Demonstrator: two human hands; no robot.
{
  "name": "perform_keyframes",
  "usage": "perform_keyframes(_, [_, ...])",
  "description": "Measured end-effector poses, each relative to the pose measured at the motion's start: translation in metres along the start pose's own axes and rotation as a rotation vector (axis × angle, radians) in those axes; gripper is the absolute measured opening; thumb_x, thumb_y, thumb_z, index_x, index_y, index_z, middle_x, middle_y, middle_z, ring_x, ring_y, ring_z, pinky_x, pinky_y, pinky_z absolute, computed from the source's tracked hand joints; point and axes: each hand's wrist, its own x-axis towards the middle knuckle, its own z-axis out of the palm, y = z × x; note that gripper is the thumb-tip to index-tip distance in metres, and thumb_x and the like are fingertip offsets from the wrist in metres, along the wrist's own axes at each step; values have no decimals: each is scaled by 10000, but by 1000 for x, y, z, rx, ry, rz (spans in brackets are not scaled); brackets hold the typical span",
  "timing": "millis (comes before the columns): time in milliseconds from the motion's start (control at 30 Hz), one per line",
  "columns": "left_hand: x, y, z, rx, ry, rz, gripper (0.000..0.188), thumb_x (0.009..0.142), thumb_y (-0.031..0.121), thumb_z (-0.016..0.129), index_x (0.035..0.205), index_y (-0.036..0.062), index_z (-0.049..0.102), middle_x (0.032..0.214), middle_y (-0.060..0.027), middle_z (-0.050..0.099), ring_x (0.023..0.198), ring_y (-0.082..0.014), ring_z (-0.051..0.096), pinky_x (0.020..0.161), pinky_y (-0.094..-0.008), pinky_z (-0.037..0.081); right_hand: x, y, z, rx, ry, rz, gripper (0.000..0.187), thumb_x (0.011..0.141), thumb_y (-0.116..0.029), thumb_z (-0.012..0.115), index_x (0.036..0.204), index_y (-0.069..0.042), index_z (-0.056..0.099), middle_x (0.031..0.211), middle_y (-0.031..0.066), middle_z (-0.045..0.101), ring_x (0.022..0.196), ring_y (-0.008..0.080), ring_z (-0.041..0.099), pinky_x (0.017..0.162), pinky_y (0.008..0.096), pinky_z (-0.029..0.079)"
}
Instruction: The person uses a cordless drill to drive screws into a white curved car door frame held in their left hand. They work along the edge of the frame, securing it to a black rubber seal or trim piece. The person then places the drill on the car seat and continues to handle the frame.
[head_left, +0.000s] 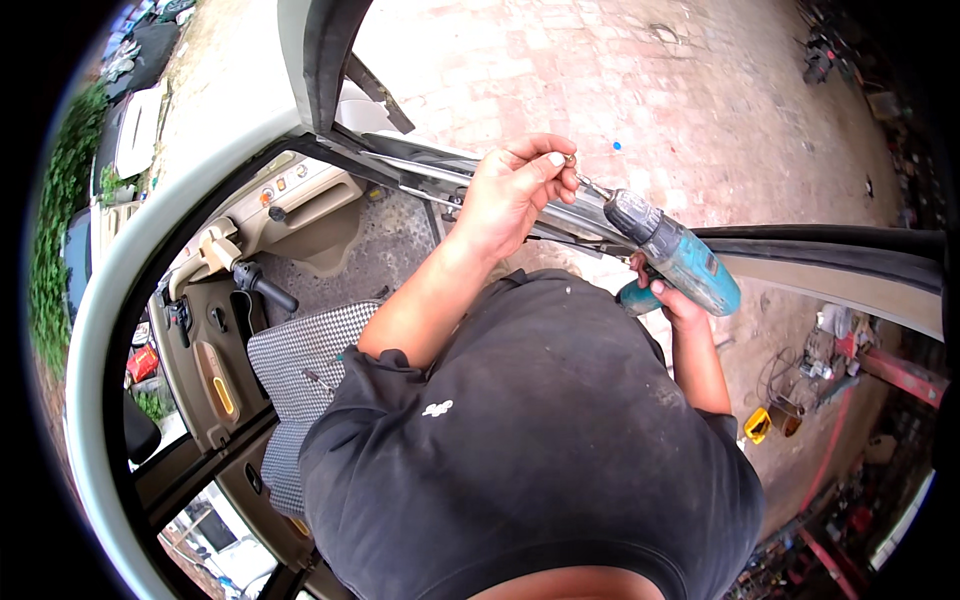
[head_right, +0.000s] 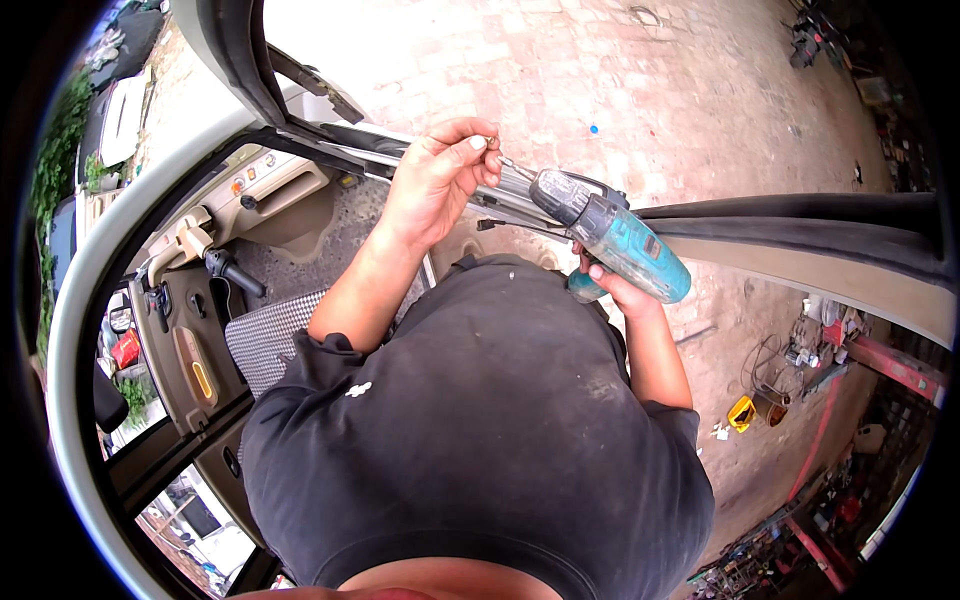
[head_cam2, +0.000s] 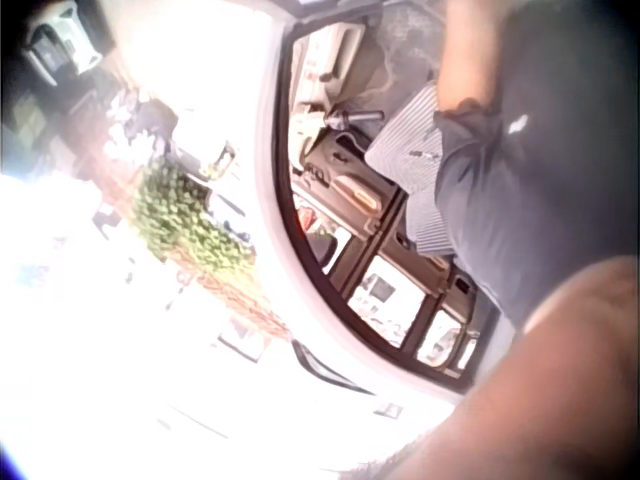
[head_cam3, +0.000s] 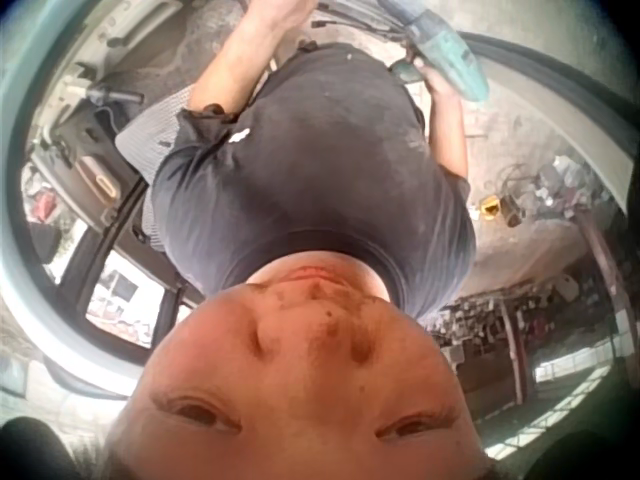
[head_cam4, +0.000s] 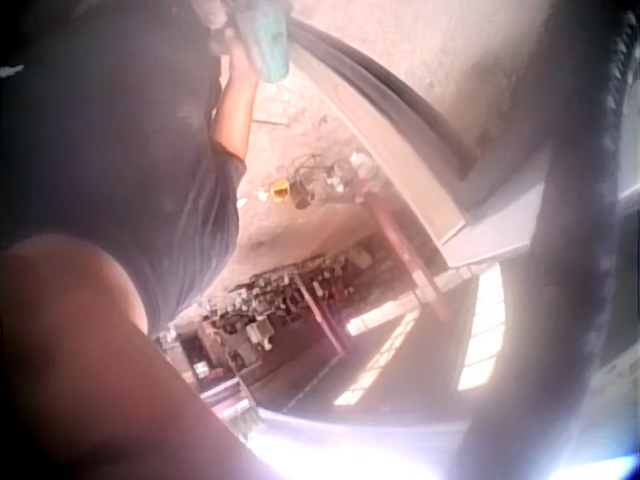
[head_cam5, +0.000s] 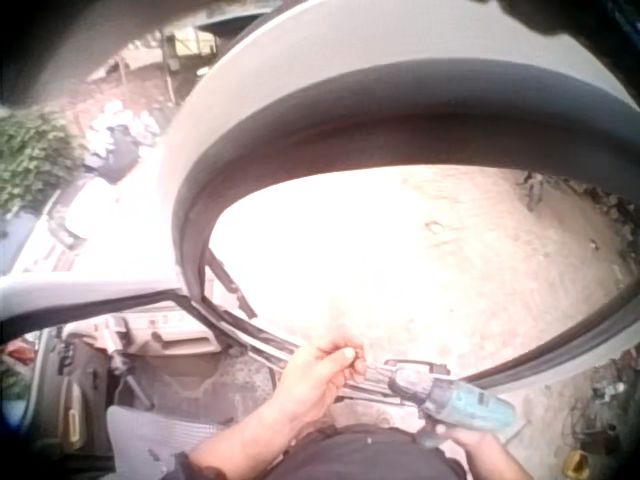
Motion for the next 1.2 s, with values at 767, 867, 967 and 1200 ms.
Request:
perform_keyframes(767, [-7,-7,10,490,8,165,188,996,133,594,1086,-17,663,824,-72,672,756,-135,637,719,-276,520,13,2,-17,-14,-86,2,462,789,-196,760,1206,-68,608,1018,62,655,850,134,594,742,284,493])
perform_keyframes(867, [-5,-5,10,573,13,179,189,998,134,593,1087,-19,662,822,-59,661,749,-127,624,714,-273,517,13,2,-19,-46,-70,19,454,795,-186,762,1207,-74,608,1016,55,656,849,132,594,747,285,492])
perform_keyframes(967, [-1,2,10,610,-39,120,188,999,134,594,1084,-21,660,817,-49,649,742,-119,613,708,-271,516,13,0,-21,-49,-67,29,469,800,-195,766,1224,-80,601,1029,58,661,866,128,597,756,280,490])
perform_keyframes(1200, [15,5,12,358,-125,41,242,1022,183,559,1107,-24,650,894,-71,651,760,-132,620,700,-284,519,17,-17,-3,-90,-39,70,415,862,-54,717,1255,-63,582,1100,51,653,956,128,598,837,300,502])
